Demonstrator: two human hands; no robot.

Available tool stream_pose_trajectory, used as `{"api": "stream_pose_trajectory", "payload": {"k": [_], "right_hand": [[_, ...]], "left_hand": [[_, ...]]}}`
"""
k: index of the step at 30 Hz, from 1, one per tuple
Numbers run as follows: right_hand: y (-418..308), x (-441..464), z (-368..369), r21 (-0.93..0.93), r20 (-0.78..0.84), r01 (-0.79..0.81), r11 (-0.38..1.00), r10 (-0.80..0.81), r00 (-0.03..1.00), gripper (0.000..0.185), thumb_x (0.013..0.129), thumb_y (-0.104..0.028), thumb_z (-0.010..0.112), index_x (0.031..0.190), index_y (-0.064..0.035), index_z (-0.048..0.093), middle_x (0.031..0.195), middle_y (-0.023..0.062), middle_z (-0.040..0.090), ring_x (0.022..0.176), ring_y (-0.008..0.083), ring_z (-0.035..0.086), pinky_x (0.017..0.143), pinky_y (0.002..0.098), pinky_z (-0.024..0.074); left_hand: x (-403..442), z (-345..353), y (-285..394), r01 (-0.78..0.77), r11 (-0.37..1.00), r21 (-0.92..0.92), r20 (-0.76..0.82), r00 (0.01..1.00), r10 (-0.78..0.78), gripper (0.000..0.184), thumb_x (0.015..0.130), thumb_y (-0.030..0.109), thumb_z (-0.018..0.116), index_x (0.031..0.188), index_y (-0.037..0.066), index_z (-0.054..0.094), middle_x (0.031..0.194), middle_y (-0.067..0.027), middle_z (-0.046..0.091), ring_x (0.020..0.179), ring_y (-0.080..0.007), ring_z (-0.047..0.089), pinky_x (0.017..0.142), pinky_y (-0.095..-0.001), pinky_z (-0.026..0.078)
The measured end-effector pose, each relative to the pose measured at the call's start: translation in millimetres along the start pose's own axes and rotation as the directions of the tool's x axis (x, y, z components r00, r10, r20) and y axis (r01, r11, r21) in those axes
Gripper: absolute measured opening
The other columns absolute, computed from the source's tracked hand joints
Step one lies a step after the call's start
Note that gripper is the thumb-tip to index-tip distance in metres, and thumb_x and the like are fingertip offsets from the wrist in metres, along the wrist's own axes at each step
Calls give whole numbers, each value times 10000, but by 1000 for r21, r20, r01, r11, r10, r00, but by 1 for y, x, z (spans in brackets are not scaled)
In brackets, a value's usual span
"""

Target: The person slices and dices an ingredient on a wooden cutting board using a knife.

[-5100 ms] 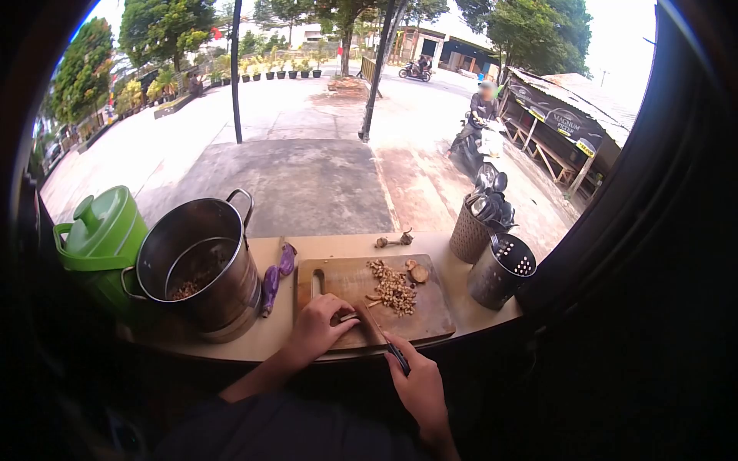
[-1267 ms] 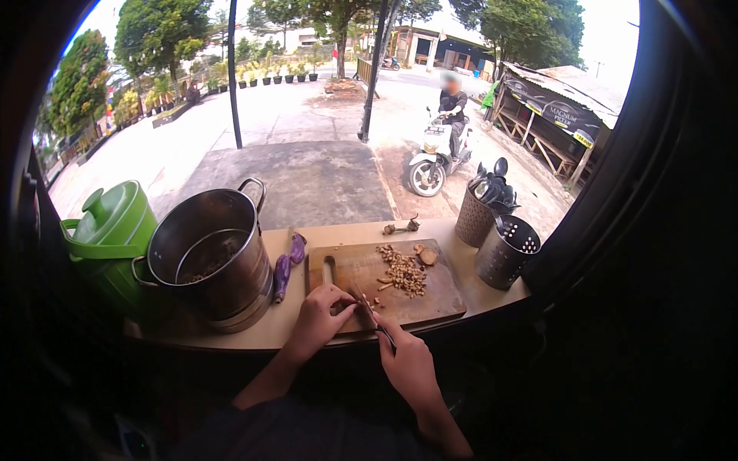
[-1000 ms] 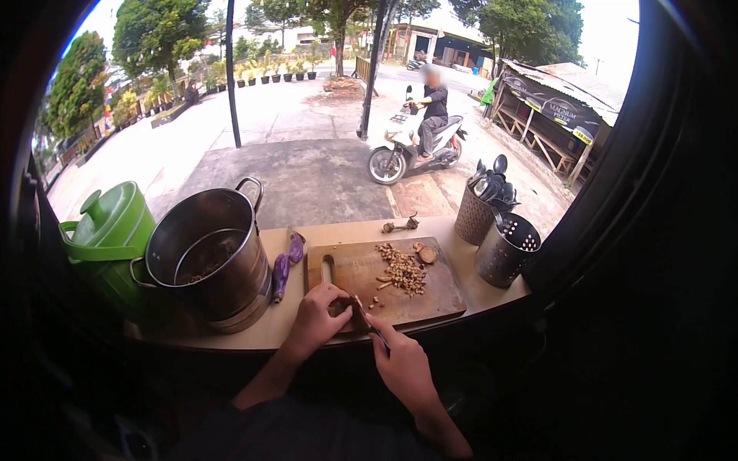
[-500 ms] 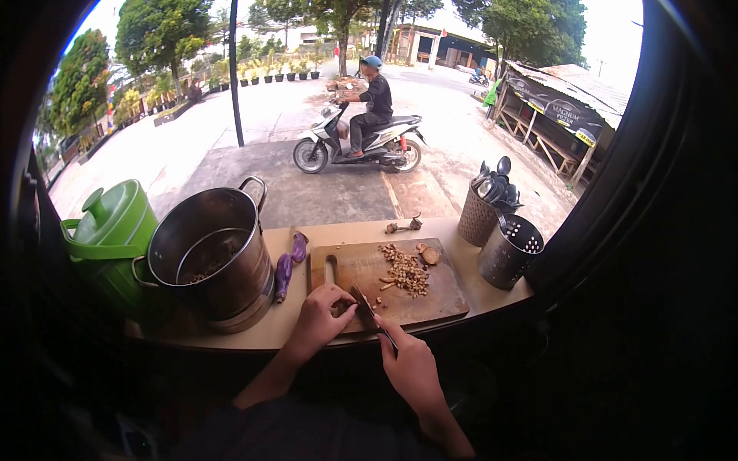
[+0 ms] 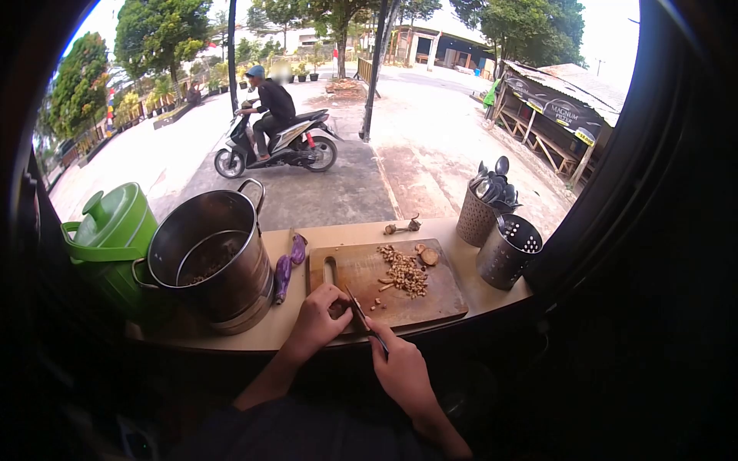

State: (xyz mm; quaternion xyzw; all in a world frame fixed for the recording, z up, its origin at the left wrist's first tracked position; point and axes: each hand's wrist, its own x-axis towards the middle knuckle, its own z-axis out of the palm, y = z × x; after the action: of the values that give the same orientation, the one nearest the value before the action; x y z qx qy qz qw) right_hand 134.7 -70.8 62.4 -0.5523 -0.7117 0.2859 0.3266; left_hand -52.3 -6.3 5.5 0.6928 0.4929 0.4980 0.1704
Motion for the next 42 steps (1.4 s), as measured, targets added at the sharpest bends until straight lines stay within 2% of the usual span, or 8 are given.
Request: {"api": "stream_pose_trajectory", "payload": {"k": [6,11,14,21,24,26,32,42], "right_hand": [[-4,5,-1,-68,29,-3,998,5,1000,315,987,-120,636,1301,-130,652,982,274,675,924,458,642,734,400,541],[12,0,-10,27,27,-12,1000,12,1000,335,979,-120,662,1312,-103,644,951,244,703,825,327,736,731,349,534],[15,-4,-18,149,-26,21,989,-18,1000,305,982,-174,656,1284,-130,667,939,238,705,864,402,713,730,390,545],[29,-7,-24,-105,-128,-65,992,51,991,315,949,-249,707,1220,-135,595,808,163,699,779,386,707,657,448,533],[27,-8,-24,-191,-144,-48,980,20,989,306,937,-267,716,1163,-125,568,807,150,695,762,380,706,642,462,536],[25,-9,-24,-231,-139,-48,972,15,990,301,930,-274,722,1130,-121,556,805,143,692,753,375,705,631,465,536],[22,-14,-28,-323,-140,23,946,-72,988,278,926,-268,723,1082,-115,551,768,107,690,714,357,703,590,445,530],[16,-23,-28,-164,-97,138,977,-155,983,303,897,-217,760,1182,-141,690,818,142,701,710,308,706,632,365,538]], "left_hand": [[-1,1,-2,-10,1000,-10,-10,1000,10,148,800,49,763,909,0,676,874,-107,627,755,-226,660,701,-337,548],[0,-2,3,27,1000,-16,20,999,-26,144,807,51,759,905,-3,668,908,-124,635,832,-260,666,726,-339,544],[1,-1,3,-33,999,32,23,999,32,119,832,39,739,935,3,692,915,-125,643,843,-256,666,743,-332,543],[5,0,9,45,996,-74,49,998,-42,155,894,30,676,1040,28,728,963,-113,665,872,-278,662,778,-352,535],[8,-3,18,-25,996,-88,89,995,33,243,886,28,645,1102,96,734,1129,-92,648,1044,-277,631,889,-395,493],[7,-5,29,-311,921,235,196,943,269,349,826,42,666,1146,170,720,1296,-80,577,1229,-270,530,1048,-436,369],[7,12,6,-393,867,307,308,903,300,441,817,62,635,1207,256,708,1457,-54,503,1331,-269,428,1114,-459,224],[17,-2,18,-226,968,109,230,953,196,584,782,0,551,1331,180,638,1458,-78,518,1362,-277,431,1124,-443,230]]}}
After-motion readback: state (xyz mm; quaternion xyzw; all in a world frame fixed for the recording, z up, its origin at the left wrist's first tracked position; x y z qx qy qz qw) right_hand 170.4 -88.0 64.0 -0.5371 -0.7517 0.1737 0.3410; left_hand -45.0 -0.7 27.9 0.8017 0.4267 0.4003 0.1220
